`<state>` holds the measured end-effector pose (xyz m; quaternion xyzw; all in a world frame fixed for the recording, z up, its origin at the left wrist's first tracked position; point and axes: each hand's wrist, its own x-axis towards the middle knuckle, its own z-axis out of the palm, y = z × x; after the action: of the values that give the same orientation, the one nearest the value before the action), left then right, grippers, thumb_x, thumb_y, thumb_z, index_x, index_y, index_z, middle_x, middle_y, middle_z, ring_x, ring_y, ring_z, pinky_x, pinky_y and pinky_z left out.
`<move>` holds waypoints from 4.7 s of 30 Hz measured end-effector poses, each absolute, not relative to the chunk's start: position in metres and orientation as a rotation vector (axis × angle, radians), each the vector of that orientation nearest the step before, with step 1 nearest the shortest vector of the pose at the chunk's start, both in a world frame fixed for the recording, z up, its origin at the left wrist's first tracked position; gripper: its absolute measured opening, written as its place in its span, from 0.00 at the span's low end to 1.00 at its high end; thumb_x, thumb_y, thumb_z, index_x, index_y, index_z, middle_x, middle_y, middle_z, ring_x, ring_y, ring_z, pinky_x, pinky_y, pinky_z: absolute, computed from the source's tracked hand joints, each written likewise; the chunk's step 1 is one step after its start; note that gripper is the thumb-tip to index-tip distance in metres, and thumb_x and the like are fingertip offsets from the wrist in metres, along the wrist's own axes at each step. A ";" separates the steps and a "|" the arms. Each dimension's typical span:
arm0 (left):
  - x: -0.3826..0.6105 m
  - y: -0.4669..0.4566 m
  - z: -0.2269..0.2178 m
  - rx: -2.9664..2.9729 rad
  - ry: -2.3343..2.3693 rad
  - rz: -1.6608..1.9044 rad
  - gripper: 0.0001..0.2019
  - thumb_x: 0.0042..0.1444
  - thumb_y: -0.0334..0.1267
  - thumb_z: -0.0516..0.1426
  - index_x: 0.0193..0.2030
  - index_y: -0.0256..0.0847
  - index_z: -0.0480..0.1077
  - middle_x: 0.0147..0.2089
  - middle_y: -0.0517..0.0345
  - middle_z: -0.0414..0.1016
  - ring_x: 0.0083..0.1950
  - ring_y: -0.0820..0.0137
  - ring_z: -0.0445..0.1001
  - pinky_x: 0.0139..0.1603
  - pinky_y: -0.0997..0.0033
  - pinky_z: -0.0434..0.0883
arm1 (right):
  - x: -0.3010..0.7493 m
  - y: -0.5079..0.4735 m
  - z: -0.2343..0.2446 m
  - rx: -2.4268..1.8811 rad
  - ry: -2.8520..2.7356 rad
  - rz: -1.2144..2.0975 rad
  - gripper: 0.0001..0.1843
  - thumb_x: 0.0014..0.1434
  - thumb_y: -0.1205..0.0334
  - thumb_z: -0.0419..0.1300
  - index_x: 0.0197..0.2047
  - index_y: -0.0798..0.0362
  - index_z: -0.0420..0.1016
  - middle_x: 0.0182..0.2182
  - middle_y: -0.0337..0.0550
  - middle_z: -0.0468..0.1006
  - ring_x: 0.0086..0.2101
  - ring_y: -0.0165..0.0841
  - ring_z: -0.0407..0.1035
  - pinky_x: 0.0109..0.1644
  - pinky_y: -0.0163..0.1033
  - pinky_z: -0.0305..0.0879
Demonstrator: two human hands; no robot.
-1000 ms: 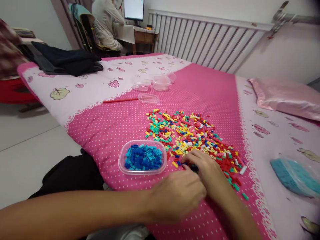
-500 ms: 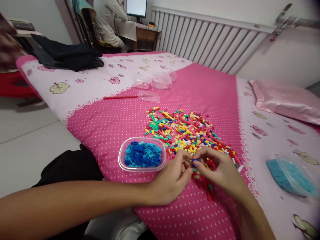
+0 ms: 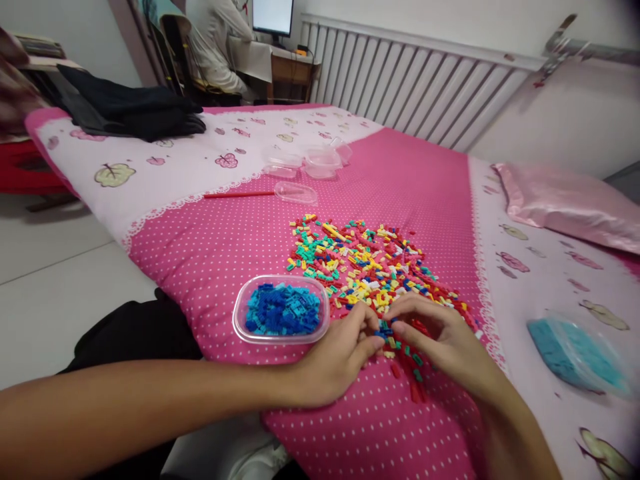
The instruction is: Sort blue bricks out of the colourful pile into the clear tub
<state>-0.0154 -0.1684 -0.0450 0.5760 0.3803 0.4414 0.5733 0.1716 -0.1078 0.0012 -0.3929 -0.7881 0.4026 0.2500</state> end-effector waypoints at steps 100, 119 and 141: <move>-0.020 -0.167 -0.038 1.381 0.858 0.920 0.12 0.71 0.47 0.47 0.41 0.41 0.59 0.30 0.64 0.64 0.30 0.74 0.63 0.32 0.72 0.61 | 0.176 -0.109 0.005 -1.060 -2.007 1.196 0.10 0.62 0.53 0.65 0.36 0.50 0.81 0.32 0.42 0.81 0.34 0.34 0.75 0.39 0.37 0.71; -0.018 -0.167 -0.035 1.375 0.906 0.945 0.09 0.67 0.43 0.51 0.40 0.41 0.59 0.29 0.65 0.62 0.30 0.75 0.61 0.31 0.72 0.59 | 0.177 -0.112 0.003 -0.986 -2.072 1.209 0.02 0.63 0.63 0.61 0.39 0.50 0.74 0.34 0.41 0.76 0.35 0.32 0.73 0.40 0.36 0.70; -0.020 -0.168 -0.036 1.341 0.885 0.933 0.10 0.70 0.44 0.46 0.39 0.42 0.56 0.32 0.63 0.66 0.31 0.73 0.65 0.35 0.68 0.63 | 0.173 -0.112 0.000 -0.970 -2.096 1.169 0.08 0.58 0.65 0.65 0.42 0.50 0.78 0.35 0.41 0.82 0.34 0.32 0.78 0.39 0.35 0.75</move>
<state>-0.0201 -0.1679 -0.0359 0.5781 0.3816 0.4023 0.5985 0.1733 -0.1121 -0.0002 -0.3606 -0.7790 0.4343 0.2730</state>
